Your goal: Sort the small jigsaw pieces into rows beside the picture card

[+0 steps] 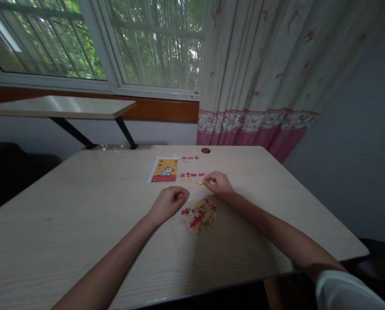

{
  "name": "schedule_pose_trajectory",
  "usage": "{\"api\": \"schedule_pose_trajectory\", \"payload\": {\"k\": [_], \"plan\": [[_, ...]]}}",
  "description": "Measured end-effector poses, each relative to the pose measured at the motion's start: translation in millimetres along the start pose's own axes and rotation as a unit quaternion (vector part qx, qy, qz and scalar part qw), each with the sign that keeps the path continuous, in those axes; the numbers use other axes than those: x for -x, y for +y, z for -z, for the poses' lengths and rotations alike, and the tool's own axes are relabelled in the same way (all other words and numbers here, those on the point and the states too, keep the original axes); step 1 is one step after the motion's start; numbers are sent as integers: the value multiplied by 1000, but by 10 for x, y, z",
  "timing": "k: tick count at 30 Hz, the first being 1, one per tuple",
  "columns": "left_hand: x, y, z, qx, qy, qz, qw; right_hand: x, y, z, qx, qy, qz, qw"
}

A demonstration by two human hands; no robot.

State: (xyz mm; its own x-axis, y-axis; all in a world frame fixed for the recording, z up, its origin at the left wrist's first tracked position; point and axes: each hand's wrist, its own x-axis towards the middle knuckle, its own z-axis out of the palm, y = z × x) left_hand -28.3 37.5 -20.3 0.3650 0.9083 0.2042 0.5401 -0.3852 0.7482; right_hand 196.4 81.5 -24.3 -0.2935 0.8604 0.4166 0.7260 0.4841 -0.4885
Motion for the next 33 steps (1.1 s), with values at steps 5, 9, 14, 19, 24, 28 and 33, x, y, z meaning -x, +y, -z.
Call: {"api": "schedule_pose_trajectory", "payload": {"k": [5,9,14,19,24,28,33], "plan": [[1,-6,5,1,-1,-1,1000,-99,4,-65,25,-44,-43,998],[3,-3,8,-5,-1,-3,1000,-142,-34,-49,52,-47,-38,997],[4,3,7,-9,2,-4,1000,-151,-83,-73,65,-50,-9,997],[7,26,11,0,4,0,1000,-177,-98,-136,78,-59,-12,995],[11,41,23,-15,4,-1,1000,-209,-129,-170,90,-48,-23,995],[5,30,20,-17,2,-7,1000,-224,-139,-172,94,-54,-25,994],[2,14,8,-4,-2,-3,1000,-224,-147,-180,97,-53,-32,993]]}}
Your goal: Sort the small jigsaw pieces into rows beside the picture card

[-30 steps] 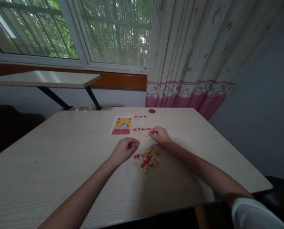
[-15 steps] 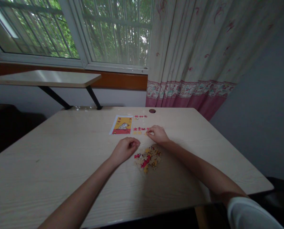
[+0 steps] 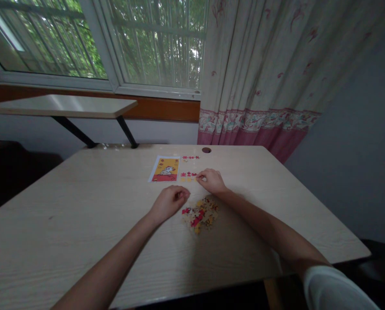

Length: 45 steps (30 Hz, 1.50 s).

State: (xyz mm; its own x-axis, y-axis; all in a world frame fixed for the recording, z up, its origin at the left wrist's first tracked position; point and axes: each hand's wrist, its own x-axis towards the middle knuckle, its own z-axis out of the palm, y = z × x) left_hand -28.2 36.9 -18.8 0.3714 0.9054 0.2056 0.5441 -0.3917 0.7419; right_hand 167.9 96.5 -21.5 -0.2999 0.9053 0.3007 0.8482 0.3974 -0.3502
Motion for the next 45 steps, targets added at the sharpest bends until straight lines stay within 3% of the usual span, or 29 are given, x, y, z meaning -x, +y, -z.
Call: {"api": "schedule_pose_trajectory", "payload": {"k": [6,10,15,18,30,40,45], "plan": [[2,1,11,1,1,-4,1000,-6,21,-40,-20,19,8,1000],[5,18,22,-15,-4,-14,1000,29,29,41,-60,29,42,997],[10,92,28,-58,-26,-28,998,253,38,250,-112,-68,175,976],[5,134,29,-73,-36,-43,996,427,41,319,-101,-106,205,968],[15,152,-39,-138,-89,-132,978,599,4,238,-133,-89,199,967],[10,73,-62,-120,-79,-145,979,631,-36,206,-122,-72,179,974],[7,97,-47,-96,-56,-151,982,627,21,169,-130,-32,190,973]]}}
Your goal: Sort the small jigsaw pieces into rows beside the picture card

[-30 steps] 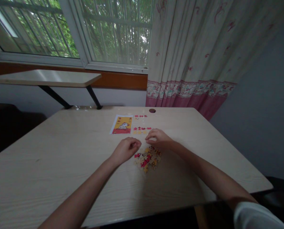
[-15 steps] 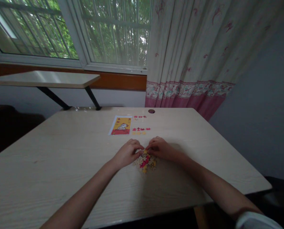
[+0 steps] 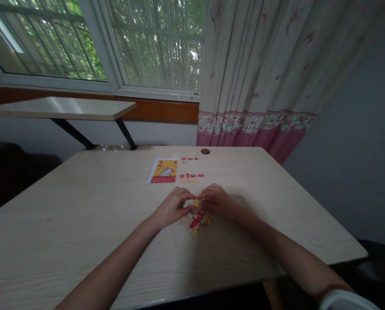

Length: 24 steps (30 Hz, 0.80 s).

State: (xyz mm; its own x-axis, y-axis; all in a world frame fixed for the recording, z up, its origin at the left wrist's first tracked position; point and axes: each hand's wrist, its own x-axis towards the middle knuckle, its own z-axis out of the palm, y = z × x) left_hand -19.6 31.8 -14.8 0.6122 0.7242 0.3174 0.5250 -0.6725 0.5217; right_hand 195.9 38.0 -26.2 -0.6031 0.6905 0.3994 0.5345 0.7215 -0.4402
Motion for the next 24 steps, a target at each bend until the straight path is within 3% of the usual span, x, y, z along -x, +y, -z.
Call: {"api": "schedule_pose_trajectory", "payload": {"k": [5,10,15,24], "plan": [[-4,50,26,10,48,-6,999,-2,-45,25,0,60,3,998],[-3,76,63,1,102,-12,995,-15,-130,52,23,134,-41,990],[-8,86,81,-18,137,-23,990,-17,-143,48,44,133,-51,989],[6,78,40,-43,136,-38,989,-23,-171,48,50,149,-23,987]]}}
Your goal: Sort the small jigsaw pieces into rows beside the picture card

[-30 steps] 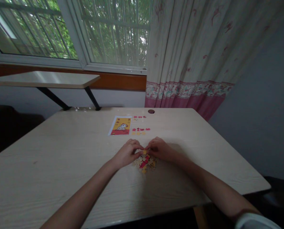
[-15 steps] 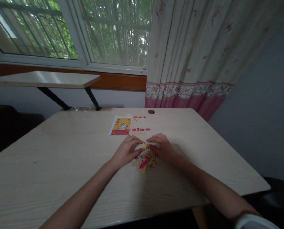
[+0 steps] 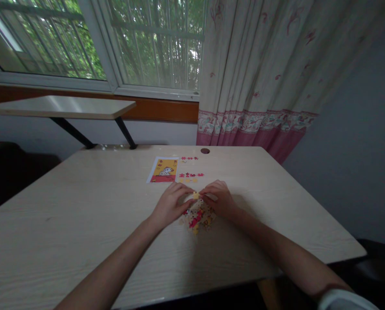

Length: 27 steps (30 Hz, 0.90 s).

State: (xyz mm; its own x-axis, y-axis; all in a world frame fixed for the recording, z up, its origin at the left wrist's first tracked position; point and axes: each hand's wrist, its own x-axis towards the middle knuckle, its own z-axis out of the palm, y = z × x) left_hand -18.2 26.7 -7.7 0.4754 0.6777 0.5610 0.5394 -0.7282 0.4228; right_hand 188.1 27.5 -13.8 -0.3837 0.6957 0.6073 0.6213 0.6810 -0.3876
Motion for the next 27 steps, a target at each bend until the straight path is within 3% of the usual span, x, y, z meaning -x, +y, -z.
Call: {"api": "schedule_pose_trajectory", "payload": {"k": [4,9,16,21,27], "plan": [[6,-14,32,-8,-15,19,1000,-14,45,69,25,36,-23,999],[19,-91,91,-32,-86,20,996,-11,191,194,58,107,-66,990],[22,-135,99,-72,-129,10,989,8,279,187,66,119,-72,988],[13,-109,108,-76,-145,10,986,13,313,116,61,76,-85,992],[10,-98,122,-70,-143,8,987,-44,486,22,45,-50,-152,986]]}}
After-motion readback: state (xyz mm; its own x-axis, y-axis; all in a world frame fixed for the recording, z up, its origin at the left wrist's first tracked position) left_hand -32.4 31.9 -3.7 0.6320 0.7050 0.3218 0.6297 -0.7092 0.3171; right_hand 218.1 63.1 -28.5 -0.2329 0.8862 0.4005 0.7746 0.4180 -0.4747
